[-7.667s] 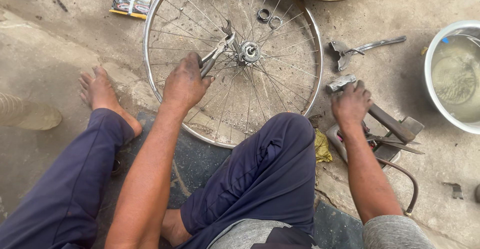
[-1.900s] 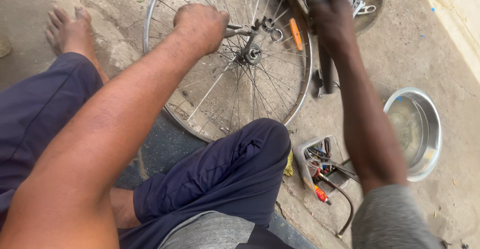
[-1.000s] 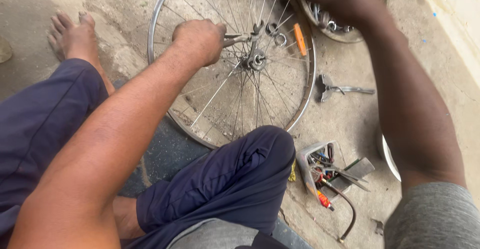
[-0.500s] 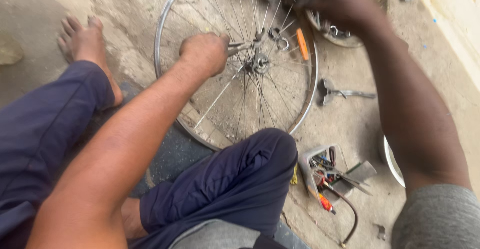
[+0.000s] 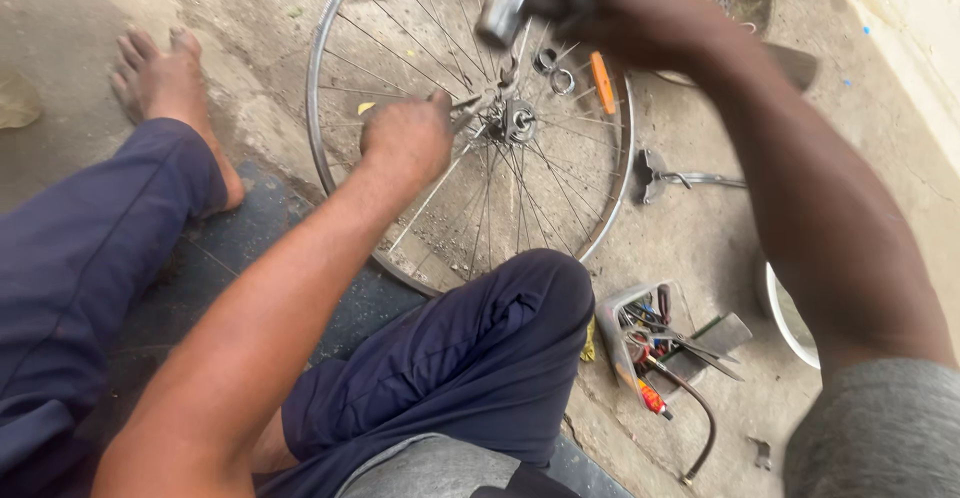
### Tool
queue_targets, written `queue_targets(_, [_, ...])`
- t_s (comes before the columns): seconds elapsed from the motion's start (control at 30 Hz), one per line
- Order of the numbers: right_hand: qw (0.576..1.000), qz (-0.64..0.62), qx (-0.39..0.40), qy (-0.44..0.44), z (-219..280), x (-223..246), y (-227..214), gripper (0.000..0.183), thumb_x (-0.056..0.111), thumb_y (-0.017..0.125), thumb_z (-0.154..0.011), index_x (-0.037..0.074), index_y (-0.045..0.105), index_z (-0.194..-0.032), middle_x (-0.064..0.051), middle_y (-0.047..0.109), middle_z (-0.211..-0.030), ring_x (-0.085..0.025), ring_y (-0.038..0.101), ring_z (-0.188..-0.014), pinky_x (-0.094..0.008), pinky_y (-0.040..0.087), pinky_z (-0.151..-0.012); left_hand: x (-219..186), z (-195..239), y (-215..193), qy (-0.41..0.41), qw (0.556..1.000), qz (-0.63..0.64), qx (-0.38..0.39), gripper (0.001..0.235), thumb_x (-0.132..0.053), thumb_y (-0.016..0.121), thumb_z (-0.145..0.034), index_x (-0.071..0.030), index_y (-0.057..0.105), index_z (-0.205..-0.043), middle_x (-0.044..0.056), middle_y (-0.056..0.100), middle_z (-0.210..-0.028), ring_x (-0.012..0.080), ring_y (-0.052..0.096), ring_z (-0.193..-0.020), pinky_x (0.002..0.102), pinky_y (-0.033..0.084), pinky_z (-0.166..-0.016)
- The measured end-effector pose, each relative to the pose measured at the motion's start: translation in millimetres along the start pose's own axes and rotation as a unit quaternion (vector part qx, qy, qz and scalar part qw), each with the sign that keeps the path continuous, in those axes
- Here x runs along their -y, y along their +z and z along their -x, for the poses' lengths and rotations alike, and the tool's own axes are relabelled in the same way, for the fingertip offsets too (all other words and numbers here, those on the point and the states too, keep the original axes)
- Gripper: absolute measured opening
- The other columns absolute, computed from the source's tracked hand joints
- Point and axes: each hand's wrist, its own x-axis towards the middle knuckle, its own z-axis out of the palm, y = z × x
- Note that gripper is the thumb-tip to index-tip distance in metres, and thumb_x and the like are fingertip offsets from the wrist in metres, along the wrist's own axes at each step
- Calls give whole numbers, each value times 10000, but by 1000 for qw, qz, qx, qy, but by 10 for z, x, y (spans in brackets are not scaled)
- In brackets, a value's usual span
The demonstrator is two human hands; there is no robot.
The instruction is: The person is repairing a bicycle wheel hub. They use pliers and a hammer to adjust and secure components within the hub while sitting on the floor.
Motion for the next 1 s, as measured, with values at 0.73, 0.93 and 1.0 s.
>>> queue_targets(0.73, [758, -631, -117, 114, 1244, -218, 1860, 623, 288, 699, -939, 6, 492, -1454, -90, 639, -856, -135, 631, -640, -274, 530, -535, 540, 149, 270, -135, 948, 280, 71, 502, -343, 631, -1009, -97, 460, -1411, 139, 664, -1030, 337, 741, -927, 508, 625, -818])
queue_targets(0.93, [619, -757, -148, 146, 2119, 108, 2642, 634, 243, 723, -876, 3, 459, -1400, -91, 621, -826, -153, 591, -572, -287, 512, -465, 919, 124, 448, -47, 984, 157, -70, 480, -363, 742, -950, -50, 545, -1256, 163, 618, -1065, 329, 689, -932, 519, 574, -824])
queue_targets(1.0, [587, -781, -166, 134, 2208, 132, 2739, 615, 227, 725, -879, -1, 463, -1386, -89, 613, -827, -147, 574, -560, -284, 497, -458, 903, 88, 507, -41, 989, 115, -78, 494, -361, 776, -913, -57, 560, -1237, 169, 660, -1074, 350, 690, -989, 517, 561, -867])
